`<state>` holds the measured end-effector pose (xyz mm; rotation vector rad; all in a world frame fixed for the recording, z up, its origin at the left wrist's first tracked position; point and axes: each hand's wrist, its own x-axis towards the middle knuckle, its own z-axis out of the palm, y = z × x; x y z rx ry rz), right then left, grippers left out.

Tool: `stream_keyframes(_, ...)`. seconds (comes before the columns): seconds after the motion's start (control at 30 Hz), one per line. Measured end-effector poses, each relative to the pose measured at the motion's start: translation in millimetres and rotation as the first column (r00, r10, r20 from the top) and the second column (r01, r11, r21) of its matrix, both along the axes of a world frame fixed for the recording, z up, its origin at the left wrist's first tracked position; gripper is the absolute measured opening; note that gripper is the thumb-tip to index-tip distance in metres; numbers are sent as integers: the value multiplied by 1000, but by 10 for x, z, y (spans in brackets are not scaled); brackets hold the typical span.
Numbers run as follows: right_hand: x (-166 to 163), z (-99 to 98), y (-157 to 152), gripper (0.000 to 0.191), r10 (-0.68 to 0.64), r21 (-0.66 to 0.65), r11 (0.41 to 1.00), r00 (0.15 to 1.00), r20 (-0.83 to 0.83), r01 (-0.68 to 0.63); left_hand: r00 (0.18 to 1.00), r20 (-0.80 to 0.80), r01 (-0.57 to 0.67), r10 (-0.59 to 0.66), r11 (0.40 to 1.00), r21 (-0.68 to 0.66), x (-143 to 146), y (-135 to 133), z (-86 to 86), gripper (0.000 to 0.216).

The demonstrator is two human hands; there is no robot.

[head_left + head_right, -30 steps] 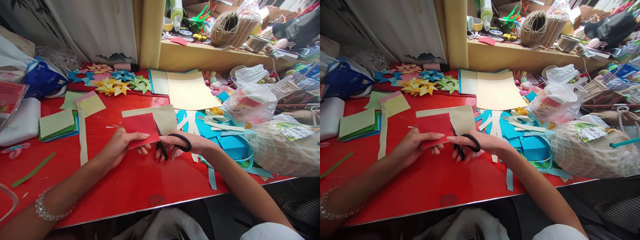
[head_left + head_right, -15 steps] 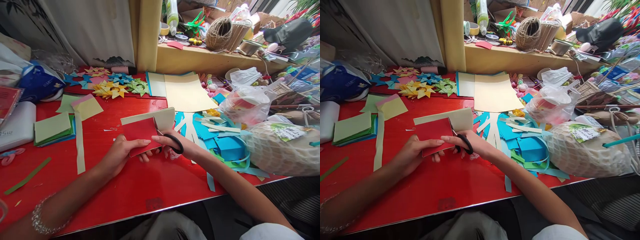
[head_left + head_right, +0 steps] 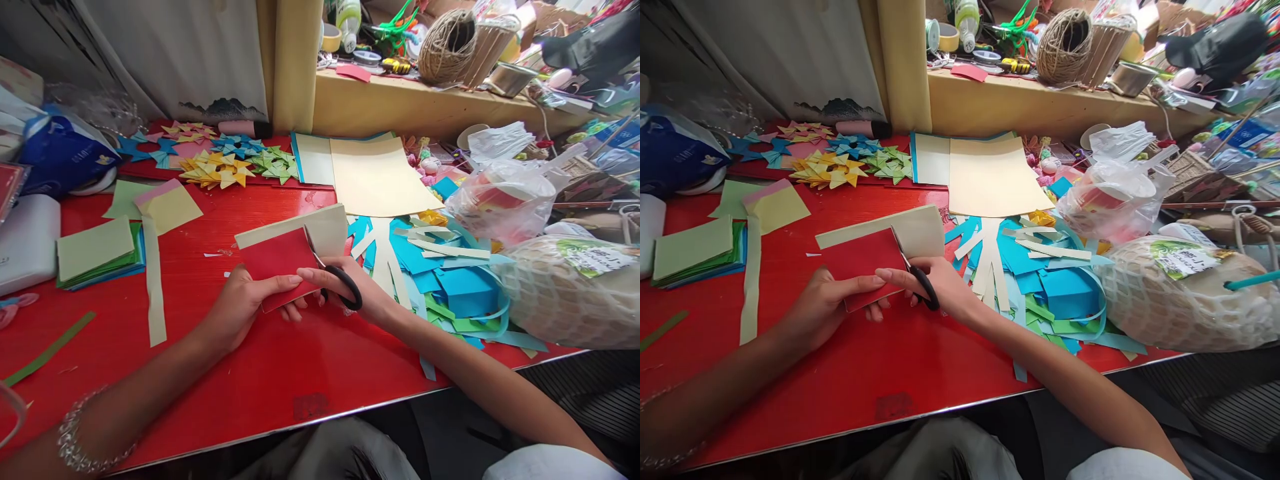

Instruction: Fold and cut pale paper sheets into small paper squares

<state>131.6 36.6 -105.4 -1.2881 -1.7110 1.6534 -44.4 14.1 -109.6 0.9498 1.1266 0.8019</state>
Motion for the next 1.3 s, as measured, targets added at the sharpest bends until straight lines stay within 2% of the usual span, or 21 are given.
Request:
stream_keyframes(0.37, -31, -46, -27, 46, -67, 48, 997, 998, -13, 68, 998, 15, 58, -58, 998, 24, -26, 21, -27, 28)
stream_keyframes(0.6, -16, -50, -11, 46, -28, 69, 997, 999, -24, 30, 999, -39, 30, -32, 998, -54, -34, 16, -49, 28)
stream_keyframes(0.77, -35, -62, -40, 44, -88, 84, 992, 995, -46, 92, 999, -30, 32, -33, 999, -18, -41, 19, -63, 30)
stream_keyframes(1.1, -36, -51, -29, 49, -48, 79, 996, 998, -44, 51, 999, -5, 42, -42, 999, -21, -6, 11, -31, 30)
stream_keyframes(1.3, -55, -32, -50, 49, -100, 71, 992, 994, -48, 103, 999, -27, 41, -41, 999, -2, -12, 12, -44, 29)
